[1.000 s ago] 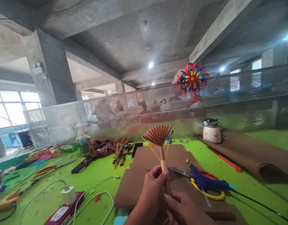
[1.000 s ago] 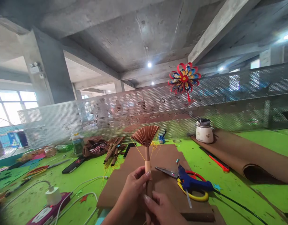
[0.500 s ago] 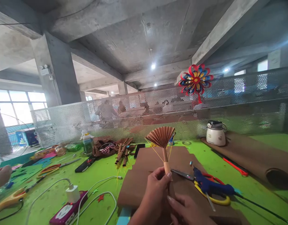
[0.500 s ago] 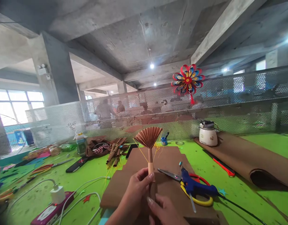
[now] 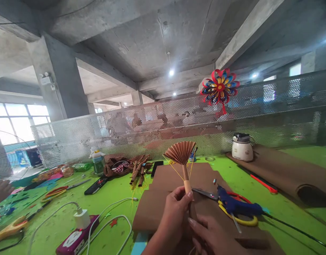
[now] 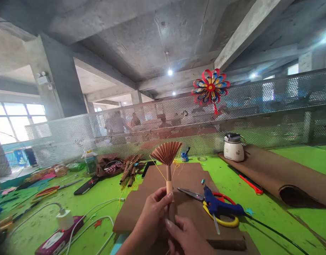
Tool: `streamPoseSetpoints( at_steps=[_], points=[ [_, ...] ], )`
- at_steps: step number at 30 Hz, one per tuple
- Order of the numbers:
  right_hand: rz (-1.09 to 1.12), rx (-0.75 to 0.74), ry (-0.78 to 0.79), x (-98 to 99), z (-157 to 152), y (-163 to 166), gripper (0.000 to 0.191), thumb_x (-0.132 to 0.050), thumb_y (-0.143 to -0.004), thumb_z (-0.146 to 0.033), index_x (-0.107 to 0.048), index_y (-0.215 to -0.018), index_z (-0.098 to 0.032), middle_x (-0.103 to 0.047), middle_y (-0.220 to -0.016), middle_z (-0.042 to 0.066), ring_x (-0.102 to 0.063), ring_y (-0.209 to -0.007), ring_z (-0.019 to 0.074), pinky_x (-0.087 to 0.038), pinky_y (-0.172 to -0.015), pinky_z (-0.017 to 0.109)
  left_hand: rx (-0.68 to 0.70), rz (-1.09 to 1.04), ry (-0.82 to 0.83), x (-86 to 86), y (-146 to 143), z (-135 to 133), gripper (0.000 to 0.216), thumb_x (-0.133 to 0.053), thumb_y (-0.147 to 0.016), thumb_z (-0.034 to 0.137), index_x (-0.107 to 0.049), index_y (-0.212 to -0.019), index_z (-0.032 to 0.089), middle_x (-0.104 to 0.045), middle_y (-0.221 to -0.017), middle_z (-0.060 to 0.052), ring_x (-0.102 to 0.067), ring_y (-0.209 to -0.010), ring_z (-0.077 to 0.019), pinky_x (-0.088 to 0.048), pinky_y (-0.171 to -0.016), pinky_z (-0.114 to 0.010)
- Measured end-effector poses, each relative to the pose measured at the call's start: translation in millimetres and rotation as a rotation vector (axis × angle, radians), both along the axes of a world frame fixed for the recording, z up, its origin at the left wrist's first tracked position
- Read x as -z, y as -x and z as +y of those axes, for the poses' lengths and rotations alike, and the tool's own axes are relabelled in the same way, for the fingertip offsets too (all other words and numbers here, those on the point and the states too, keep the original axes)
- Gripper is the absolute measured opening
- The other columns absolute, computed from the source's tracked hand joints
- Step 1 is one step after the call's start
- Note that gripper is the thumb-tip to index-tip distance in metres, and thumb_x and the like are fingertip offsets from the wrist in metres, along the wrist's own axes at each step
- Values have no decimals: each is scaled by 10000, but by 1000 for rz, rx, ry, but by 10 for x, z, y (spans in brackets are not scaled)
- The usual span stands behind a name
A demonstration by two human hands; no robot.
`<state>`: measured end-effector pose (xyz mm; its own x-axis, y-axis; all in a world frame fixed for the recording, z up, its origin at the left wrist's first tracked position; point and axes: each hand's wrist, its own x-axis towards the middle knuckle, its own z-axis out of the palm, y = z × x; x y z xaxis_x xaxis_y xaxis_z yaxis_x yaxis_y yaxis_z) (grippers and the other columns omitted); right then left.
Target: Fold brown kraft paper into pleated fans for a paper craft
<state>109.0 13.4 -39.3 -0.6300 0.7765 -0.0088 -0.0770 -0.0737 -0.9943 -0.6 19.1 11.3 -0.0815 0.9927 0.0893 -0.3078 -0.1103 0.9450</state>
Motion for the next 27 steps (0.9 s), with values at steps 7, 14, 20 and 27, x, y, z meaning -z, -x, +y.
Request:
streamPoseSetpoints(
  at_steps=[7, 14, 20, 27],
  points=[
    [25, -11, -22, -17, -18, -17, 598, -486, -689, -738, -489, -731, -142, -440, -439, -62, -341, -323, 30, -240, -338, 154, 0, 34, 3, -11, 13, 0, 461, -812, -499, 418, -702, -816, 102, -634, -696, -54, -541, -626, -143, -401, -610, -237],
    [4, -16, 0, -75, -55, -41, 586, -489, -683, -738, -475, -748, -156, -424, -431, -80, -319, -306, 27, -215, -333, 158, -2, 35, -1, -30, 0, -28, 478, -812, -502, 422, -701, -840, 102, -640, -719, -60, -557, -662, -156, -411, -641, -249],
    [9, 9, -42, -40, -32, -26, 569, -524, -674, -724, -462, -700, -158, -384, -427, -90, -301, -325, 22, -217, -339, 159, 10, 5, 24, 1, 19, 12, 418, -815, -516, 385, -684, -797, 105, -629, -707, -46, -552, -643, -145, -398, -620, -235],
    [35, -49, 10, -66, -45, -20, 616, -490, -673, -750, -502, -803, -149, -441, -445, -70, -355, -324, 36, -255, -348, 166, 53, -117, 95, -18, 6, -26, 346, -804, -568, 312, -642, -802, 114, -575, -636, 1, -515, -547, -89, -359, -545, -199]
  ],
)
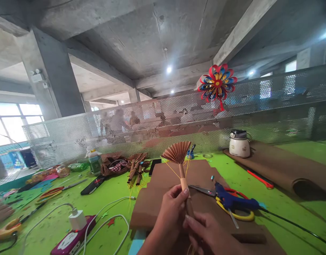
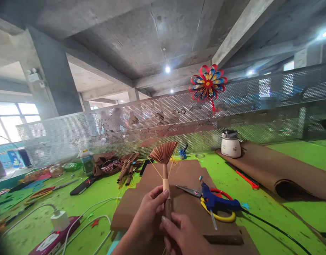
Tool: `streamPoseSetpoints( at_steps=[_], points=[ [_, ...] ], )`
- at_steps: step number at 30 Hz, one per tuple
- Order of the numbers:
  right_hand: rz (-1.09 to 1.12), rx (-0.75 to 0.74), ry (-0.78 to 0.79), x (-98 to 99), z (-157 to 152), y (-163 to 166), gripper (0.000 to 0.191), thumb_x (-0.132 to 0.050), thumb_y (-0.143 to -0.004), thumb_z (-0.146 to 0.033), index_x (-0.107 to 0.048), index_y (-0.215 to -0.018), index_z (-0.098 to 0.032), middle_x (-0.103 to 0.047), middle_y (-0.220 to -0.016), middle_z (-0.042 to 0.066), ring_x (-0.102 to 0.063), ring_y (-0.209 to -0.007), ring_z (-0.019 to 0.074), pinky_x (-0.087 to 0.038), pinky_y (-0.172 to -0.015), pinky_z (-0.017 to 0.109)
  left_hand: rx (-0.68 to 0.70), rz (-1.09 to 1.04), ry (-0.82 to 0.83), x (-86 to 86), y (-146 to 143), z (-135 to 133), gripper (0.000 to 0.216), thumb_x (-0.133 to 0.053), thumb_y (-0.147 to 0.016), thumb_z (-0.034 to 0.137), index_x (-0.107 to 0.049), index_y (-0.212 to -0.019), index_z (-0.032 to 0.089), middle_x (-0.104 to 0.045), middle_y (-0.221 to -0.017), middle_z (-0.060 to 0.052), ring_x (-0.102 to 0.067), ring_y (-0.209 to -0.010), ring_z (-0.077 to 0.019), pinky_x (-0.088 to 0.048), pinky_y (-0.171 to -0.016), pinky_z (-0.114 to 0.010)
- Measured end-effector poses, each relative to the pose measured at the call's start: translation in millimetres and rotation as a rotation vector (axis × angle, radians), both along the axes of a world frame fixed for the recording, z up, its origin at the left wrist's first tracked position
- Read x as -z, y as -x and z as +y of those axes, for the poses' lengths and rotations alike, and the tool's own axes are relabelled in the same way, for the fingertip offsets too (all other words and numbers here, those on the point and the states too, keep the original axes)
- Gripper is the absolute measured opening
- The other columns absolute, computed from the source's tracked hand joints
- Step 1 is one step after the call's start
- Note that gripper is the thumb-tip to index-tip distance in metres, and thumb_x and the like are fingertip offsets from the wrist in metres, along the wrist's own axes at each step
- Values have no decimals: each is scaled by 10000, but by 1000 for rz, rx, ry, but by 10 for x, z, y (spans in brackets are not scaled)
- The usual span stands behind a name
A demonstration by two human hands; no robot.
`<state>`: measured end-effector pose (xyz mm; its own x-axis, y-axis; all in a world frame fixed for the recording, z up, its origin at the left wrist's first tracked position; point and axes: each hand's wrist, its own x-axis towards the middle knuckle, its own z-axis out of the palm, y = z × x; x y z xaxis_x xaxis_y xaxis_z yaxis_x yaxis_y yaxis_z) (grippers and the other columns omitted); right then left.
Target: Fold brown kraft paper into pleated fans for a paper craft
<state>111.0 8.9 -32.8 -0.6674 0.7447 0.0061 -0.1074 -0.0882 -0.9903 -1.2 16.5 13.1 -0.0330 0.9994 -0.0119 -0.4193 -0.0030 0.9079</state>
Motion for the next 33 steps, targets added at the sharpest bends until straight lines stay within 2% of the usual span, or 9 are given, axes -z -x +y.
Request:
streamPoseSetpoints(
  at_steps=[5, 10, 17, 24, 27, 33],
  points=[
    [-48, 108, -85, -72, -54, -21, 616, -483, -670, -759, -515, -751, -150, -327, -436, -91, -282, -377, 40, -187, -372, 187, 71, -63, 48, -113, -23, -99, 344, -796, -588, 314, -638, -823, 119, -592, -639, -3, -532, -526, -86, -373, -525, -193],
    [39, 54, -209, -121, -61, -38, 553, -508, -724, -693, -528, -762, -141, -353, -535, -64, -292, -461, 48, -221, -439, 201, 94, -54, 64, -155, -10, -106, 344, -813, -559, 300, -647, -795, 115, -598, -624, 2, -527, -515, -80, -362, -492, -180],
    [-60, 77, -123, -69, -46, -32, 631, -471, -685, -753, -542, -770, -132, -442, -505, -36, -403, -426, 69, -273, -422, 187, 78, -65, 79, -181, -25, -138, 310, -803, -580, 280, -649, -802, 127, -614, -630, 2, -531, -482, -80, -354, -462, -183],
    [5, 69, -193, -40, -23, -38, 542, -563, -703, -664, -590, -769, -127, -498, -587, -11, -433, -516, 76, -327, -491, 191, 47, -80, 32, -129, 14, -88, 348, -813, -563, 284, -649, -822, 118, -636, -656, -15, -572, -535, -100, -407, -518, -193],
    [-66, 93, -200, -32, -24, -34, 569, -506, -721, -693, -585, -759, -130, -495, -554, -14, -438, -490, 80, -318, -460, 190, 39, -86, 42, -145, 5, -99, 346, -815, -558, 280, -644, -812, 121, -635, -652, -10, -572, -530, -100, -406, -504, -189],
    [-93, 141, -185, -19, -42, 7, 621, -445, -706, -747, -552, -722, -136, -400, -450, -57, -355, -403, 64, -263, -405, 188, 57, -112, 28, -190, -28, -122, 282, -804, -579, 244, -643, -770, 114, -600, -577, 10, -520, -456, -69, -366, -451, -167]
  ],
)
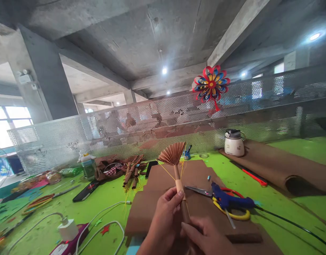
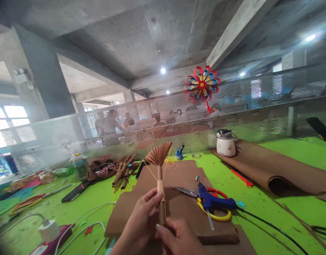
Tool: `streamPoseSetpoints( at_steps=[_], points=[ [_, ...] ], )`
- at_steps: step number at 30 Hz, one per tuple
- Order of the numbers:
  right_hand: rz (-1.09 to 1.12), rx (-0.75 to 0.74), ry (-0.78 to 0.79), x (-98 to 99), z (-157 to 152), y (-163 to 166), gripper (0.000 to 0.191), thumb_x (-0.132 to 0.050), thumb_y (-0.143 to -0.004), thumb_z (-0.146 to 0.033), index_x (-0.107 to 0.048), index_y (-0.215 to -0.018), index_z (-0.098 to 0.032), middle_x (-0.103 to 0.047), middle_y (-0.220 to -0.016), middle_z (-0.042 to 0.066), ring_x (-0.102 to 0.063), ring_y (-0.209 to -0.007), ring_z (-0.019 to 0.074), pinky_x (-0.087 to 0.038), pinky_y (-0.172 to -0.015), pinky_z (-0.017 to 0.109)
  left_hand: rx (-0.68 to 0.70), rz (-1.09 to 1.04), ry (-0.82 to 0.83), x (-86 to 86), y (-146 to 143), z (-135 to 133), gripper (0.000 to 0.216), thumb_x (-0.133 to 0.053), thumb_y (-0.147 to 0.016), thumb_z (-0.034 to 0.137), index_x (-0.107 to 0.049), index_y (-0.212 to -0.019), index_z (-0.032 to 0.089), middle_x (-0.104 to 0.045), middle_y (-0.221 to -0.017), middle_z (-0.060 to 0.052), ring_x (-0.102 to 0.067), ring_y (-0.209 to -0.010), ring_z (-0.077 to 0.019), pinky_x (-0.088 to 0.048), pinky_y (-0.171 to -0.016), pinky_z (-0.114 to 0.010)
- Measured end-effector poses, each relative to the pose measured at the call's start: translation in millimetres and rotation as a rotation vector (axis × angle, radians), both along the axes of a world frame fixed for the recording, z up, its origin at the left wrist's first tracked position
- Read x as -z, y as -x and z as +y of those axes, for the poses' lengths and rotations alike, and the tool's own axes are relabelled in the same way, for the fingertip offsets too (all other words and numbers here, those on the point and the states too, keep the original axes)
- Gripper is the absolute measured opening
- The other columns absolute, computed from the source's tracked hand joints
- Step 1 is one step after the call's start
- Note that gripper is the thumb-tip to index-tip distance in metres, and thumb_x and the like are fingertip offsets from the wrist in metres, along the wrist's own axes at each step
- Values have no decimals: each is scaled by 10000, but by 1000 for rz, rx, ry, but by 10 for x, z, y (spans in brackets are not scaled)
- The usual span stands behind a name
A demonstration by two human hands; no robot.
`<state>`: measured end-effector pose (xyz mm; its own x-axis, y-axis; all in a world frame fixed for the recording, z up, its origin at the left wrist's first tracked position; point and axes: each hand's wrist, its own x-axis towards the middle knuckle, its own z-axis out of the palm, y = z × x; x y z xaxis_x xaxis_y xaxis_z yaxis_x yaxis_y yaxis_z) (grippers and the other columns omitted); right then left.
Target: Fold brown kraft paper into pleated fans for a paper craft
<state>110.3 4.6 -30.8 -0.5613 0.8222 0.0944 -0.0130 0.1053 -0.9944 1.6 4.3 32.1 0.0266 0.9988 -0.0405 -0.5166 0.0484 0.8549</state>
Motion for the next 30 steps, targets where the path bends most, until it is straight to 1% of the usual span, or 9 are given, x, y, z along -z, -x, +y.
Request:
streamPoseSetpoints(
  at_steps=[5, 8, 11, 13, 17, 19, 23, 28, 30],
  points=[
    [16, -17, 6, -10, -3, -9, 630, -457, -672, -771, -532, -693, -146, -396, -458, -54, -352, -413, 67, -262, -418, 199, 10, -8, -31, 24, 12, 8, 293, -795, -598, 250, -640, -807, 118, -621, -614, -4, -543, -491, -88, -388, -473, -182],
    [19, -34, 25, -20, -1, -29, 605, -472, -689, -747, -528, -701, -145, -374, -461, -61, -331, -403, 62, -255, -417, 202, -3, -14, -25, 39, 23, 14, 299, -796, -598, 244, -641, -820, 117, -628, -631, -11, -552, -510, -92, -395, -488, -184],
    [49, -94, -28, -37, 5, -45, 569, -516, -703, -701, -547, -726, -133, -442, -519, -32, -397, -456, 74, -295, -453, 205, -16, -20, -21, 45, 26, 22, 288, -796, -601, 233, -648, -818, 115, -636, -653, -14, -556, -523, -86, -401, -512, -184],
    [58, -133, -29, -47, 11, -48, 554, -538, -705, -681, -551, -743, -128, -490, -560, -13, -434, -484, 78, -314, -467, 201, -18, -34, -31, 41, 20, 22, 284, -801, -594, 220, -654, -811, 109, -644, -678, -23, -574, -562, -90, -413, -548, -185],
    [38, -112, 104, -49, 18, -34, 603, -545, -646, -726, -536, -716, -127, -496, -491, -25, -402, -397, 51, -293, -424, 183, -7, -37, -55, 26, 0, -8, 267, -779, -631, 230, -661, -841, 113, -664, -741, -50, -617, -673, -133, -428, -602, -205],
    [40, -102, 140, -46, 21, -26, 606, -553, -625, -731, -540, -670, -127, -492, -453, -28, -403, -370, 46, -279, -406, 174, -8, -41, -64, 30, -2, -13, 255, -768, -649, 236, -658, -847, 120, -666, -750, -51, -623, -697, -140, -436, -632, -214],
    [91, -115, 234, -19, 30, -21, 541, -599, -654, -647, -556, -588, -112, -501, -421, -13, -422, -347, 36, -262, -373, 154, -15, -44, -35, 76, 23, 38, 307, -808, -582, 242, -647, -815, 122, -653, -715, -38, -618, -673, -140, -445, -634, -218],
    [272, -137, 374, 10, 11, -40, 457, -676, -651, -520, -625, -721, -71, -559, -453, 9, -451, -317, 63, -327, -317, 165, -45, -10, -1, 100, 30, 66, 313, -812, -570, 236, -639, -803, 119, -621, -676, -15, -584, -599, -98, -440, -608, -195],
    [338, -129, 415, 1, -5, -55, 427, -700, -653, -462, -642, -765, -53, -579, -481, 20, -473, -335, 69, -353, -319, 166, -27, -4, 10, 77, 16, 46, 345, -810, -567, 240, -634, -842, 127, -633, -715, -25, -599, -618, -118, -457, -618, -217]
  ],
)
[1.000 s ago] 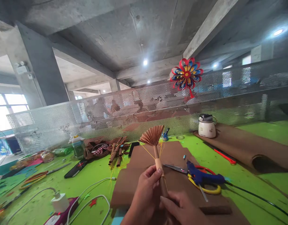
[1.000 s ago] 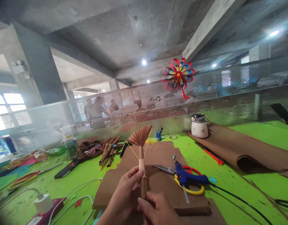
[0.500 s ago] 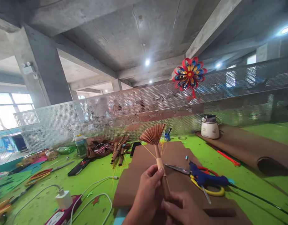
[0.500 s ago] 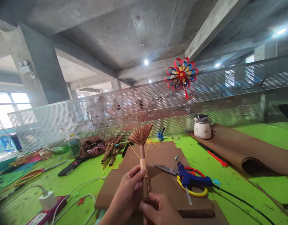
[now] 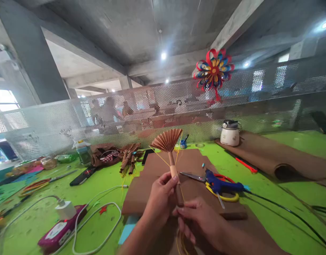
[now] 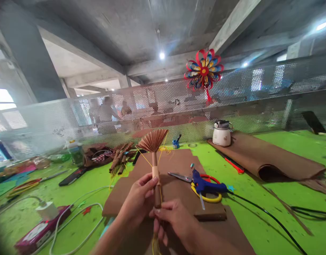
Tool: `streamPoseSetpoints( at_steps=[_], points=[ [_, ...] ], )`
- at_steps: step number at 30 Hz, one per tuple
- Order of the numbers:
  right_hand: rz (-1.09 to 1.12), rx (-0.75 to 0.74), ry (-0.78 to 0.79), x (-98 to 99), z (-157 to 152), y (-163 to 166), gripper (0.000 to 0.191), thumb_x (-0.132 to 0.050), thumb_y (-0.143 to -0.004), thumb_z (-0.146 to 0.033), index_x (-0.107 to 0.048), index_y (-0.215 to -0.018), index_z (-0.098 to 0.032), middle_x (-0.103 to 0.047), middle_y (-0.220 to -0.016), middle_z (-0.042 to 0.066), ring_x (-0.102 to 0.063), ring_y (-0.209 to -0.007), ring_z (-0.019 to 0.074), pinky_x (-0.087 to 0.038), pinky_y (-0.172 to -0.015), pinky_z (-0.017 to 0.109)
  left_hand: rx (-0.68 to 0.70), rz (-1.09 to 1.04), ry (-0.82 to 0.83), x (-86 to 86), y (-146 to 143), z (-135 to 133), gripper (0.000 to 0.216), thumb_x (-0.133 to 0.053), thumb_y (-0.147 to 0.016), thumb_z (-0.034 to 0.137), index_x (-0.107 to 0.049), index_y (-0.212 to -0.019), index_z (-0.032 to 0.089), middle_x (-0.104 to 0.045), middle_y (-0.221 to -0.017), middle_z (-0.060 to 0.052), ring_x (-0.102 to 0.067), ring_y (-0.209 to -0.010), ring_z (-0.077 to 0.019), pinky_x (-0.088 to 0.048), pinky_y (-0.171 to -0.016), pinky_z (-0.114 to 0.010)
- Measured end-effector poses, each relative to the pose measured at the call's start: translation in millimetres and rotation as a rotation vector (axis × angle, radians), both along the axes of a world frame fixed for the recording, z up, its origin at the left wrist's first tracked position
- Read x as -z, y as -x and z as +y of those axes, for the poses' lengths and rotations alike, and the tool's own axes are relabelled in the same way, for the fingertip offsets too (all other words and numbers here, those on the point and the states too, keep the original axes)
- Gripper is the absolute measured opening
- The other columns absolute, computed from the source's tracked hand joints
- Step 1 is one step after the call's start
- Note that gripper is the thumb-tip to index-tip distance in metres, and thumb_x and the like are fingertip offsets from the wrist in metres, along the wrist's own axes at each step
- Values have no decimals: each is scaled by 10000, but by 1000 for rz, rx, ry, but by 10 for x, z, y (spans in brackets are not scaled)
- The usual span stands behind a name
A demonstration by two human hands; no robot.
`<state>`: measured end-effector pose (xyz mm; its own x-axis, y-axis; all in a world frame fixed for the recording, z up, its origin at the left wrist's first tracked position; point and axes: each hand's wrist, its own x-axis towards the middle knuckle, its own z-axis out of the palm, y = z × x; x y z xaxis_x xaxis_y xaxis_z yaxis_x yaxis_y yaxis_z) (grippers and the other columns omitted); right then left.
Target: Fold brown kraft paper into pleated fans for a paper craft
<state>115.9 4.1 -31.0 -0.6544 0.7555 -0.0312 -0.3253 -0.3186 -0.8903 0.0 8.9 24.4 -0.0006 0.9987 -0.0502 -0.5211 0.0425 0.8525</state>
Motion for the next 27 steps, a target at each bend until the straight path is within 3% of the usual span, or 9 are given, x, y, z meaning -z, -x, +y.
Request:
streamPoseSetpoints(
  at_steps=[9, 19, 27],
  points=[
    [65, -31, 60, -12, -24, -10, 405, -706, -682, -405, -656, -817, -26, -613, -507, 57, -514, -352, 89, -388, -313, 171, -16, 31, -26, -37, -25, -12, 366, -796, -584, 237, -633, -894, 130, -653, -768, -56, -628, -678, -166, -479, -626, -259],
    [35, -55, 76, 18, -35, -24, 416, -689, -698, -414, -659, -834, -22, -626, -504, 71, -494, -332, 81, -366, -300, 159, -68, 82, -37, -11, -23, -9, 304, -767, -634, 234, -643, -895, 137, -606, -767, -15, -554, -656, -95, -433, -632, -207],
    [14, -77, 40, 35, -42, -26, 413, -668, -723, -422, -657, -848, -28, -633, -524, 70, -499, -348, 79, -370, -317, 162, -78, 114, -66, 10, -1, 8, 287, -765, -631, 238, -658, -876, 132, -613, -802, -28, -550, -691, -105, -429, -643, -208]
  ],
)
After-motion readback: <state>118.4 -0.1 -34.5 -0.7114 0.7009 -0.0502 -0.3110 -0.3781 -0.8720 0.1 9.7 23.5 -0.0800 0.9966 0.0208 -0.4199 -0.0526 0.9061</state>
